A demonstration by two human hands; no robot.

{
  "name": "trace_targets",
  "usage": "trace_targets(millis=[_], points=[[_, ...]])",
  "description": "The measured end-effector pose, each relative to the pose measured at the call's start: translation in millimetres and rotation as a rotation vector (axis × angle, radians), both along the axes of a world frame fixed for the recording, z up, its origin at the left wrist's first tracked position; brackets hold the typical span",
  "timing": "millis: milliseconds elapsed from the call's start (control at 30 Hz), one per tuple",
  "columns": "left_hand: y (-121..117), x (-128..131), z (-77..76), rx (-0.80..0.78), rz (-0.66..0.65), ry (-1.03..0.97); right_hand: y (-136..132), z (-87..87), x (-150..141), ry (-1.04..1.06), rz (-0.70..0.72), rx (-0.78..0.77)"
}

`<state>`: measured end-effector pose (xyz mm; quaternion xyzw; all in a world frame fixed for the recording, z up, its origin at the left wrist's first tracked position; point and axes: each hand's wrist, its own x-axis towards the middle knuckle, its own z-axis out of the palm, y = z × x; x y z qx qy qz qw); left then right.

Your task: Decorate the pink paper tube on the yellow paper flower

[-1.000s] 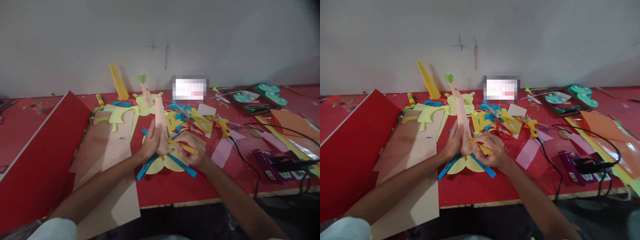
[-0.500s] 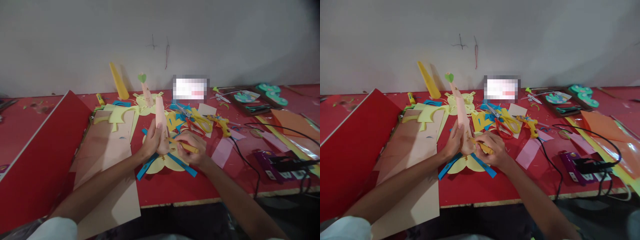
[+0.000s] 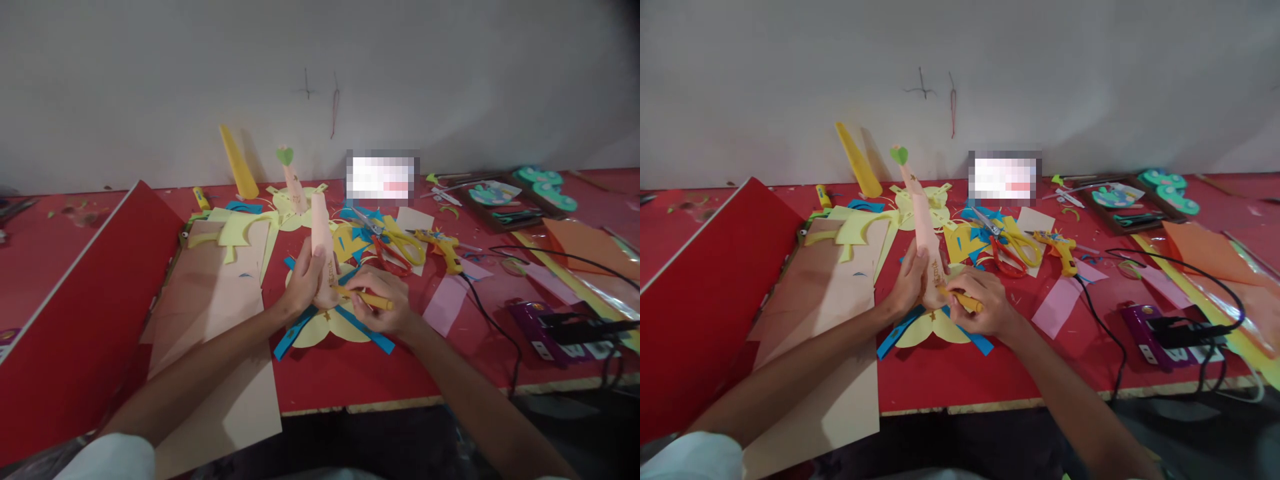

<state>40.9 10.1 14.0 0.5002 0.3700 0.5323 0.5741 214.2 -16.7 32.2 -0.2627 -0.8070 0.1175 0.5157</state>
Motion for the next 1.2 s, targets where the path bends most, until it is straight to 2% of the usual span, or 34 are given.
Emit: trace_targets(millis=[133,367,600,933,1200], points=[[-0.7,0.3,0.0,-0.013,0.016,0.011,0.0,0.8,-0.2,0.000,-0.045,0.008],[-0.4,-0.8,-7.6,-0.076,0.020,-0.004,1.3,-1.2,-0.9,-0.043,0.026,0.027],[-0.3,-0.4,-4.3,-0.029,0.004,-0.025,0.9,2.1,0.5,-0.022,-0.013,0.033],[-0.9,-0.6,-8.6,-0.069,0.010,-0.038,2.9,-10.1,0.4,-0.066,0.040,0.037],[-0.6,-0.1,-3.6,-0.047,0.015,-0.032,2.2,0.4,0.6,-0.026,-0.005,0.066]])
